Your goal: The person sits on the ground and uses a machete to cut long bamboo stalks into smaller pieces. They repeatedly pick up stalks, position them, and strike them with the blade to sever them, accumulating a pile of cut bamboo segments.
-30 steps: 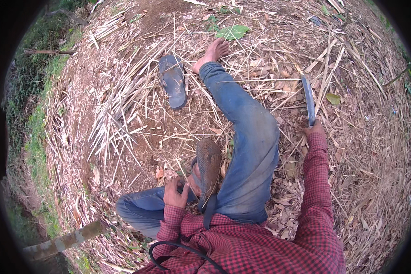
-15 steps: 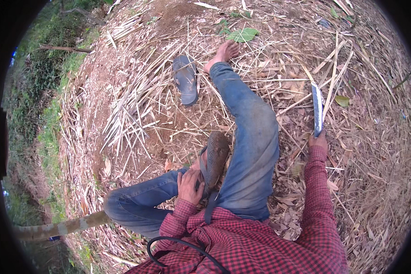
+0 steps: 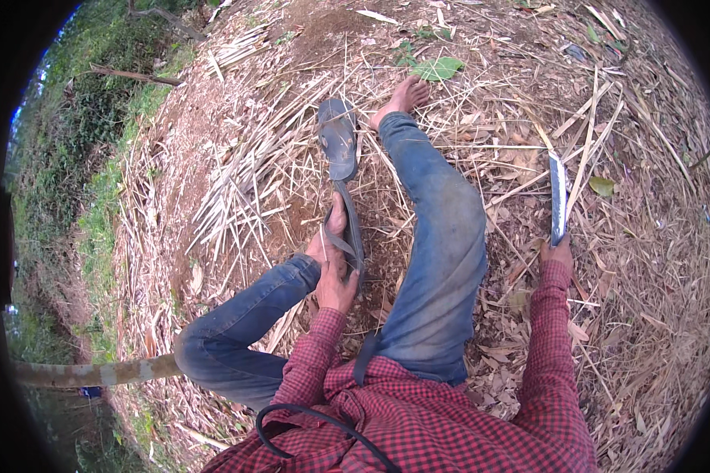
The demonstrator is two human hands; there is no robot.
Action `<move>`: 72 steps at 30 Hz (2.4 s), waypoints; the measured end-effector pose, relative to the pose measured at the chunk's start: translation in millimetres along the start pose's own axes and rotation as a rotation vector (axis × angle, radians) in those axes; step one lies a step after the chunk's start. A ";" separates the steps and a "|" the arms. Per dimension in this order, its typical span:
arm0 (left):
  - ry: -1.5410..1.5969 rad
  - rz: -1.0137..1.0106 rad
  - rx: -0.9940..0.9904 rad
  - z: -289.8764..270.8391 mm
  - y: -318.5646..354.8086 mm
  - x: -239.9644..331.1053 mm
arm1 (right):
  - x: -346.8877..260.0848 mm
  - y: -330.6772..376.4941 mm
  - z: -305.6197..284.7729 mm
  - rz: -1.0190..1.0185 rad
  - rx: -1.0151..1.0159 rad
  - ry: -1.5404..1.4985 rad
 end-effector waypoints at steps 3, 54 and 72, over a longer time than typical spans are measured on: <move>-0.083 0.089 -0.046 16.3 5.7 5.6 | 1.6 0.0 -1.6 0.000 -0.004 0.001; -0.100 0.059 -0.145 49.4 -53.0 22.5 | 110.2 161.7 -44.1 0.000 0.113 0.413; -0.223 0.022 -0.533 -6.2 -21.5 1.8 | 143.9 203.8 -43.6 0.303 0.104 0.346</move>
Point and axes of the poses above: each hand's wrist, its own y-axis away from the middle knuckle, its own z-axis out of the palm, x = y × z, the point moved 2 cm from there along -y, towards the middle knuckle, and after that the axes turned 5 degrees about x, right-handed, at the moved point
